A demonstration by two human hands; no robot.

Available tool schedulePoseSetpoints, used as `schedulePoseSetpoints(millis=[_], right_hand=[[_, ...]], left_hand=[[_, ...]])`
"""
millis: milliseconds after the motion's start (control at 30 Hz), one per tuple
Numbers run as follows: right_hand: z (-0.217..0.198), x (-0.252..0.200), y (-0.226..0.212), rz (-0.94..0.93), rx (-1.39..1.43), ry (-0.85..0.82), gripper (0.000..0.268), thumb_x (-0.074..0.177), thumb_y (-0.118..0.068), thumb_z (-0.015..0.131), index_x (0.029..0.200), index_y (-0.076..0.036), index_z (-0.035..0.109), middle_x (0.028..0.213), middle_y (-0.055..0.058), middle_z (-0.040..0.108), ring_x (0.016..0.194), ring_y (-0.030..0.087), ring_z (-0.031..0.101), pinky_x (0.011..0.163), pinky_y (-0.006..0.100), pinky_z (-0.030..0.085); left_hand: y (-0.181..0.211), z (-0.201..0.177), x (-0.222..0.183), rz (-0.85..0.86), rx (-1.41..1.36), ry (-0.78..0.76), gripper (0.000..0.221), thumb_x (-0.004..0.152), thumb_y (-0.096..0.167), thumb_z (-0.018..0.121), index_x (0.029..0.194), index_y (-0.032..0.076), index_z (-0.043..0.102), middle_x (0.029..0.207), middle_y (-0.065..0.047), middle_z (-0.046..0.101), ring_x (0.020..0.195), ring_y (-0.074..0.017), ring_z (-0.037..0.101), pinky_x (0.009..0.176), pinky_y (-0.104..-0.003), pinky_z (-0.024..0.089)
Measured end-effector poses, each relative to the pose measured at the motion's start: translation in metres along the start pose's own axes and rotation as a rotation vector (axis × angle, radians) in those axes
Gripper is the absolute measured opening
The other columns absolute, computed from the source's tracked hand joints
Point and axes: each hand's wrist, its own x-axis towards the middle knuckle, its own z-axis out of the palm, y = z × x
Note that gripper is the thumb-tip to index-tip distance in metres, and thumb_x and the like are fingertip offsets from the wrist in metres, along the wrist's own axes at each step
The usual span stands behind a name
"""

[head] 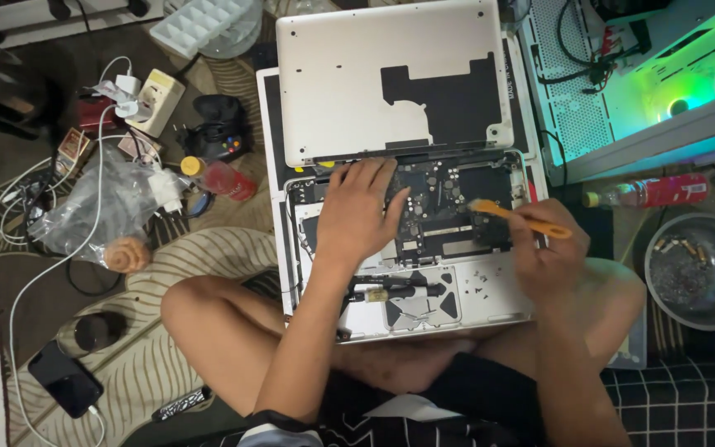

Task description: Removing the motherboard from a laptop chassis using a screwdriver and a pry tool.

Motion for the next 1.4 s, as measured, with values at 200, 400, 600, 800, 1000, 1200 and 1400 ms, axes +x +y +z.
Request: schedulePoseSetpoints(millis=[200,400,600,800,1000,1200,1400], right_hand=[[0.015,0.006,-0.005,0.029,0.021,0.000,0.021,0.107,-0.013,0.067,0.089,-0.001,0.066,0.070,0.012,0.060,0.054,0.026,0.053,0.054,0.035,0.042],[0.024,0.010,0.000,0.044,0.045,-0.032,0.021,0.105,-0.014,0.069,0.087,-0.003,0.068,0.067,0.013,0.060,0.052,0.028,0.054,0.051,0.035,0.040],[0.018,-0.005,0.018,0.046,0.033,0.057,0.016,0.099,-0.012,0.079,0.085,-0.008,0.075,0.063,0.005,0.063,0.054,0.019,0.057,0.059,0.028,0.046],[-0.010,-0.019,-0.016,0.246,-0.087,0.130,0.015,0.106,-0.009,0.072,0.118,-0.003,0.078,0.086,0.015,0.074,0.069,0.023,0.068,0.067,0.032,0.050],[-0.004,-0.033,-0.021,0.128,-0.299,-0.032,0.022,0.100,-0.011,0.073,0.121,-0.010,0.078,0.107,0.012,0.077,0.098,0.034,0.072,0.087,0.040,0.055],[0.008,-0.028,-0.038,0.054,-0.335,-0.048,0.024,0.101,-0.009,0.068,0.124,-0.009,0.074,0.113,0.017,0.075,0.101,0.038,0.072,0.089,0.047,0.054],[0.015,-0.031,-0.047,0.214,-0.142,0.038,0.026,0.101,-0.004,0.065,0.126,-0.006,0.072,0.121,0.020,0.073,0.113,0.040,0.069,0.099,0.049,0.053]], left_hand=[[-0.002,0.003,-0.003,0.033,0.001,0.046,0.049,0.104,0.037,0.052,0.136,0.001,0.063,0.127,-0.015,0.066,0.129,-0.0313,0.058,0.114,-0.054,0.037],[-0.009,0.015,-0.003,0.056,0.022,0.089,0.049,0.104,0.037,0.051,0.137,0.002,0.062,0.128,-0.014,0.066,0.130,-0.0304,0.058,0.113,-0.053,0.038],[-0.007,0.016,-0.003,0.044,0.010,0.125,0.052,0.102,0.037,0.052,0.134,-0.002,0.063,0.128,-0.016,0.065,0.128,-0.0307,0.059,0.114,-0.053,0.037],[-0.007,0.025,-0.002,0.052,0.046,0.312,0.049,0.096,0.038,0.062,0.119,-0.005,0.069,0.119,-0.017,0.064,0.125,-0.0347,0.058,0.114,-0.058,0.035],[-0.004,0.028,-0.003,-0.003,0.200,0.434,0.046,0.093,0.044,0.065,0.100,0.000,0.074,0.106,-0.014,0.064,0.114,-0.0336,0.060,0.112,-0.063,0.032],[0.004,0.025,-0.003,-0.053,0.219,0.380,0.036,0.090,0.040,0.068,0.095,0.005,0.075,0.102,-0.010,0.066,0.112,-0.0318,0.060,0.110,-0.066,0.032],[0.011,0.017,0.004,-0.181,0.104,0.230,0.029,0.092,0.029,0.070,0.096,0.001,0.074,0.100,-0.009,0.065,0.110,-0.0300,0.059,0.112,-0.067,0.028]])
